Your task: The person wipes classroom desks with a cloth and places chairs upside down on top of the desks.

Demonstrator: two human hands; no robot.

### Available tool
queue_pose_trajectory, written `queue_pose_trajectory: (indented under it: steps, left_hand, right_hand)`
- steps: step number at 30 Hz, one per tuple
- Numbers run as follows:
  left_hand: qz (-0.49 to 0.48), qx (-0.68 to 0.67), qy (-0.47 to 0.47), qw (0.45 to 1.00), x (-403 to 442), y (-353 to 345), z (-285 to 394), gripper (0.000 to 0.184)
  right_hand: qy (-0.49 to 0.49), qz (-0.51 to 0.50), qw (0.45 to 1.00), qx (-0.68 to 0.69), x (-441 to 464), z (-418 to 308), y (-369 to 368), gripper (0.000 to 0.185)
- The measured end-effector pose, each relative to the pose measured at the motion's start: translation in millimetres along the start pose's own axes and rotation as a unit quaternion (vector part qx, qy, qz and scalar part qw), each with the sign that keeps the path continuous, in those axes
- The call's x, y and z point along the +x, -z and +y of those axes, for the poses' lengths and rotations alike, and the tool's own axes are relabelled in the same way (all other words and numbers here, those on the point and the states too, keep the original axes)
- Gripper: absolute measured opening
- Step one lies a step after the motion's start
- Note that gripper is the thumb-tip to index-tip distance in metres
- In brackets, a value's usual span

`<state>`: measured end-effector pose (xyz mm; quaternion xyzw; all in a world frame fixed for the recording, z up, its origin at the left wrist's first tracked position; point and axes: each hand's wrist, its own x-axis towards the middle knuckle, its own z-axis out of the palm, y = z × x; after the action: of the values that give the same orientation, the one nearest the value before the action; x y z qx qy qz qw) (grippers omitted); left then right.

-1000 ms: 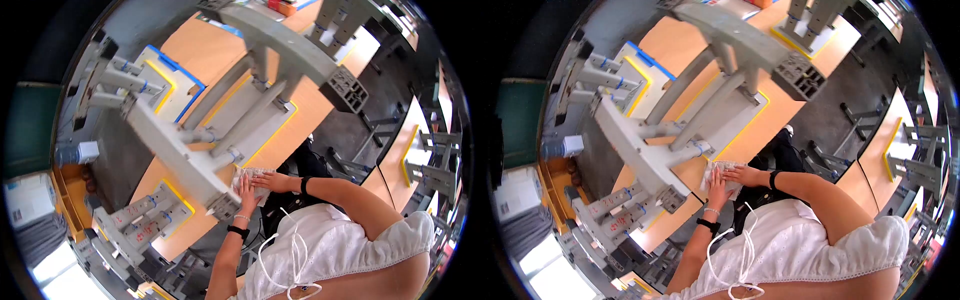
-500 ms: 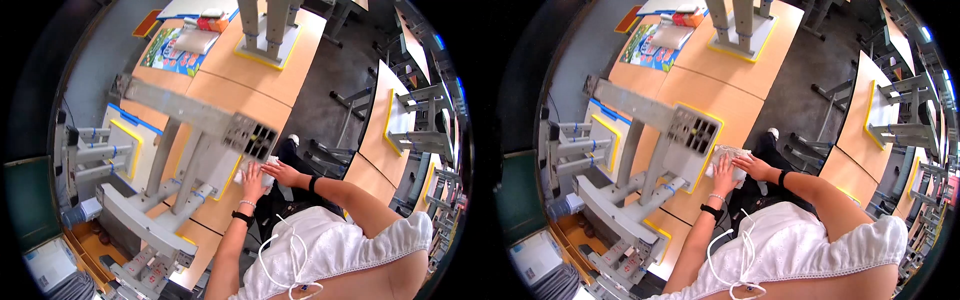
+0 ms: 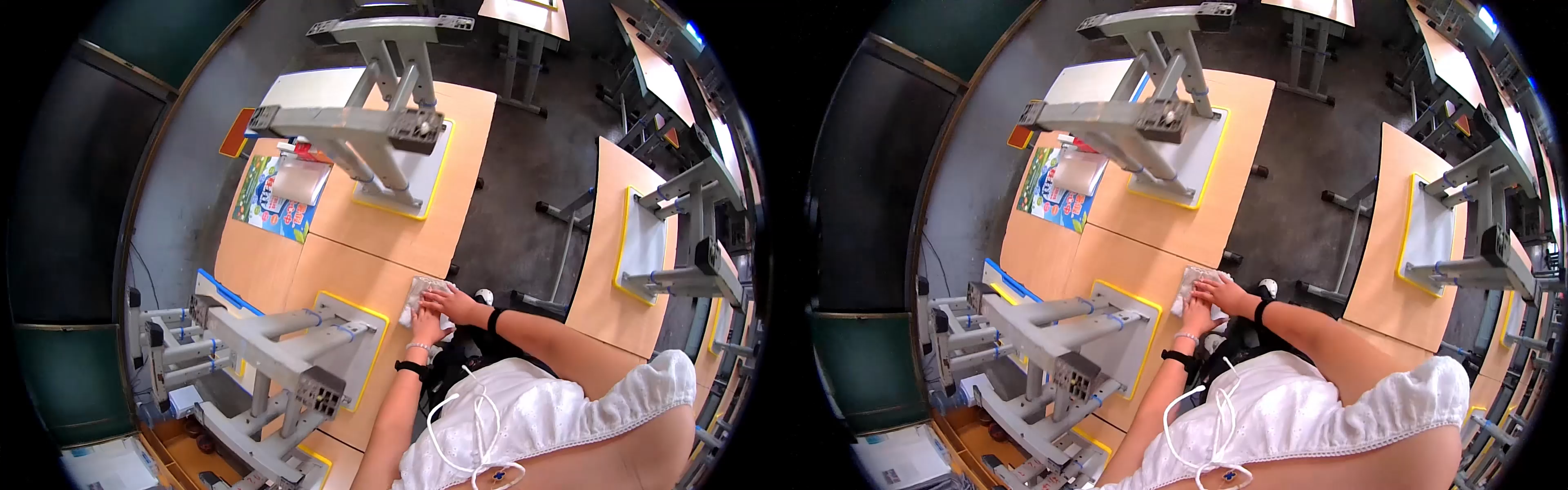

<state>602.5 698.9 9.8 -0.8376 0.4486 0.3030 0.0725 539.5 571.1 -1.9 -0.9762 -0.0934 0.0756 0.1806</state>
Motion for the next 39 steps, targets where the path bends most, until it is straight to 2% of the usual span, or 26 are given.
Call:
queue_pose_trajectory:
  steps: [3,7,11,15,19,21,23,26,29,33,35,37,38,39]
  left_hand:
    - [0.015,0.003,-0.008,1.000,29.5,-0.4,9.7,0.103]
    - [0.019,0.010,-0.008,1.000,64.7,18.7,21.5,0.097]
    - [0.027,-0.002,-0.044,0.999,108.6,40.7,28.5,0.099]
    - [0.054,0.026,-0.089,0.994,147.7,62.2,40.8,0.097]
    - [0.114,0.048,-0.123,0.985,188.5,91.6,57.7,0.095]
    - [0.150,0.042,-0.130,0.979,214.2,104.1,66.9,0.095]
    - [0.204,0.007,-0.165,0.965,236.4,118.3,70.0,0.091]
    - [0.176,-0.028,-0.180,0.967,269.2,140.2,73.7,0.086]
    - [0.182,-0.062,-0.167,0.967,286.1,156.4,82.7,0.085]
    - [0.216,-0.054,-0.182,0.958,307.6,164.2,85.9,0.085]
    - [0.211,-0.038,-0.175,0.961,306.6,160.6,89.6,0.084]
    - [0.210,-0.026,-0.171,0.962,314.1,170.0,87.6,0.083]
    - [0.203,-0.026,-0.169,0.964,313.3,170.6,87.8,0.083]
    - [0.191,-0.026,-0.169,0.966,310.9,169.3,87.9,0.083]
  right_hand:
    - [0.010,-0.024,1.000,-0.004,3.3,38.1,4.4,0.062]
    - [-0.008,-0.041,0.999,-0.017,9.8,71.2,25.0,0.066]
    - [-0.079,-0.052,0.996,0.005,8.2,99.6,49.1,0.072]
    - [-0.082,-0.023,0.996,0.029,12.2,148.5,56.4,0.082]
    - [-0.225,0.138,0.951,0.161,10.2,212.6,105.1,0.071]
    - [-0.200,0.222,0.944,0.141,11.4,262.2,130.8,0.066]
    - [-0.217,0.266,0.929,0.141,21.6,288.0,192.1,0.064]
    - [-0.227,0.280,0.920,0.155,60.6,321.2,267.6,0.064]
    - [-0.150,0.342,0.912,0.169,114.1,336.8,310.8,0.064]
    - [-0.168,0.196,0.930,0.261,178.6,367.6,323.8,0.065]
    - [-0.180,0.154,0.914,0.330,176.8,368.4,326.2,0.065]
    - [-0.210,0.155,0.918,0.298,179.7,374.4,315.4,0.065]
    - [-0.182,0.177,0.933,0.253,178.5,376.2,313.2,0.064]
    - [-0.189,0.163,0.928,0.277,176.2,370.3,318.8,0.062]
